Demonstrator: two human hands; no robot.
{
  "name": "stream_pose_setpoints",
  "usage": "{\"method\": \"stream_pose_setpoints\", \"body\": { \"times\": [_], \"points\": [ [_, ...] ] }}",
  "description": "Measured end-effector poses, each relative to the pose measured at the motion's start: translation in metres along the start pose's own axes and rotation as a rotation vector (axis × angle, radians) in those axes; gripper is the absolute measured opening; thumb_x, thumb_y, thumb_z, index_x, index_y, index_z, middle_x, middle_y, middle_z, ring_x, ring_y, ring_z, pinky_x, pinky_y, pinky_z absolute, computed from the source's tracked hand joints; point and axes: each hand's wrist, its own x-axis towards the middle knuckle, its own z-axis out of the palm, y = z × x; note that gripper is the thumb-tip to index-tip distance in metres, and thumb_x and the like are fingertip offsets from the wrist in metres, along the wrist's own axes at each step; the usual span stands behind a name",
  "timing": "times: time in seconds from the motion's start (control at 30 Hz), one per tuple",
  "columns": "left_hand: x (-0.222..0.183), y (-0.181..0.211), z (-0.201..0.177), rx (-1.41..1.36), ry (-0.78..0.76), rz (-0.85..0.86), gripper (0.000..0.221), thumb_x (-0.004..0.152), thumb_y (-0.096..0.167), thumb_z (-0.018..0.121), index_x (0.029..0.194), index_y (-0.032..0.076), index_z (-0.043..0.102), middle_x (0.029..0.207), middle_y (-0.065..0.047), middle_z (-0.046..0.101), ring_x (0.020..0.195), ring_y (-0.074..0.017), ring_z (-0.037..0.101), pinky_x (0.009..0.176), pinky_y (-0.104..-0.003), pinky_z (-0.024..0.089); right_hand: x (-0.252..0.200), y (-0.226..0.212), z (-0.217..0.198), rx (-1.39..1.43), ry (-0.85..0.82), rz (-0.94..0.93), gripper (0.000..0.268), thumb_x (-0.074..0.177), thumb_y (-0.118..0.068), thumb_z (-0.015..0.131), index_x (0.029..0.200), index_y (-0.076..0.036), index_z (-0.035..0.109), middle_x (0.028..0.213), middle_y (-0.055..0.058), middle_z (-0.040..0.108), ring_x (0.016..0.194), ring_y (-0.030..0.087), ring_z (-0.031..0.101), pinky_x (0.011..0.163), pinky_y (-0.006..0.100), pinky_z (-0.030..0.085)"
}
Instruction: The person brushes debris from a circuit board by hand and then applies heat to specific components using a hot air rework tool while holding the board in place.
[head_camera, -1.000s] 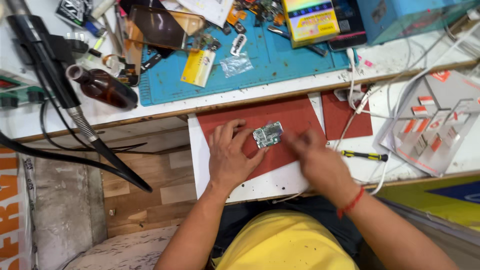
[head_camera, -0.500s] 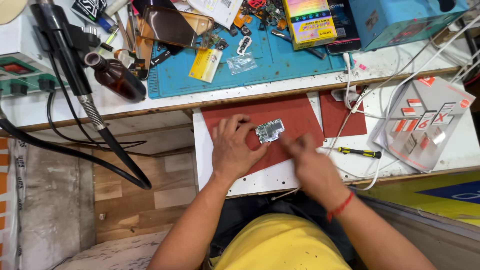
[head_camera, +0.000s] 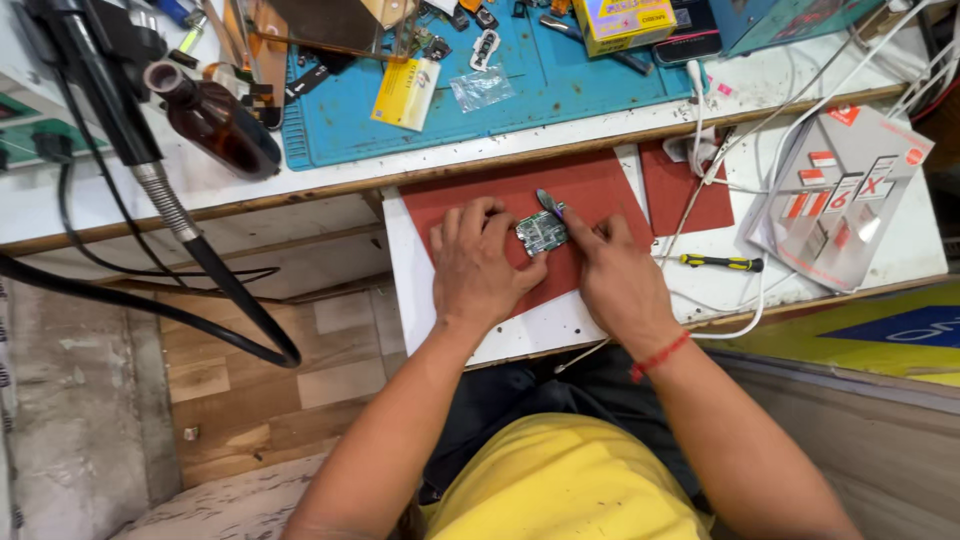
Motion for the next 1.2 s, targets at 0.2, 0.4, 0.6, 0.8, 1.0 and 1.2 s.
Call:
{"method": "stream_pose_setpoints", "body": {
  "times": [0.2, 0.4, 0.6, 0.8, 1.0, 1.2],
  "points": [
    [0.001, -0.003, -0.001, -0.028, -0.050, -0.015, 0.048, 0.067, 0.037, 0.088, 0.104, 0.010, 0.074, 0.115, -0.005, 0.060, 0.109, -0.0288, 0.054, 0.097, -0.049, 0.039, -0.023, 0.020, -0.027, -0.004, 0.000, -0.129, 0.063, 0.087, -0.006, 0.049, 0.144, -0.031, 0.056, 0.106, 0.012, 0.062, 0.078, 0.037, 0.069, 0.062, 0.049, 0.056],
    [0.000, -0.003, -0.006, -0.065, 0.034, 0.058, 0.045, 0.069, 0.029, 0.087, 0.108, 0.011, 0.073, 0.114, -0.005, 0.062, 0.108, -0.0281, 0.057, 0.099, -0.047, 0.040, 0.003, 0.017, -0.021, -0.072, -0.159, -0.345, 0.071, 0.080, -0.003, 0.050, 0.145, -0.032, 0.055, 0.112, 0.012, 0.062, 0.068, 0.034, 0.070, 0.060, 0.047, 0.058],
    [-0.002, -0.002, -0.008, -0.147, 0.023, 0.042, 0.049, 0.075, 0.024, 0.086, 0.120, 0.011, 0.071, 0.117, -0.004, 0.065, 0.110, -0.0277, 0.059, 0.097, -0.045, 0.041, 0.021, 0.034, -0.021, -0.096, -0.090, -0.560, 0.069, 0.083, -0.003, 0.049, 0.144, -0.031, 0.058, 0.107, 0.012, 0.063, 0.074, 0.032, 0.071, 0.061, 0.046, 0.058],
    [-0.004, -0.001, -0.007, -0.132, 0.057, 0.048, 0.051, 0.075, 0.020, 0.088, 0.121, 0.009, 0.068, 0.120, -0.006, 0.063, 0.113, -0.0299, 0.059, 0.096, -0.046, 0.043, 0.033, 0.045, -0.019, -0.140, -0.214, -0.539, 0.072, 0.078, -0.004, 0.053, 0.145, -0.031, 0.057, 0.111, 0.013, 0.062, 0.070, 0.034, 0.070, 0.063, 0.048, 0.057],
    [-0.010, -0.009, 0.001, -0.174, 0.116, 0.001, 0.035, 0.085, 0.006, 0.080, 0.118, 0.010, 0.071, 0.117, -0.007, 0.066, 0.110, -0.0305, 0.059, 0.097, -0.043, 0.047, 0.016, 0.049, -0.025, 0.061, -0.047, -0.442, 0.066, 0.086, -0.002, 0.051, 0.150, -0.020, 0.055, 0.115, 0.018, 0.061, 0.079, 0.039, 0.067, 0.067, 0.049, 0.056],
    [-0.006, 0.004, -0.007, -0.082, 0.069, 0.039, 0.047, 0.071, 0.014, 0.080, 0.116, 0.005, 0.070, 0.112, -0.009, 0.067, 0.108, -0.0311, 0.060, 0.095, -0.046, 0.046, 0.016, 0.036, -0.029, 0.064, -0.063, -0.320, 0.056, 0.093, -0.005, 0.051, 0.145, -0.024, 0.059, 0.112, 0.013, 0.063, 0.081, 0.039, 0.069, 0.068, 0.049, 0.057]
  ]
}}
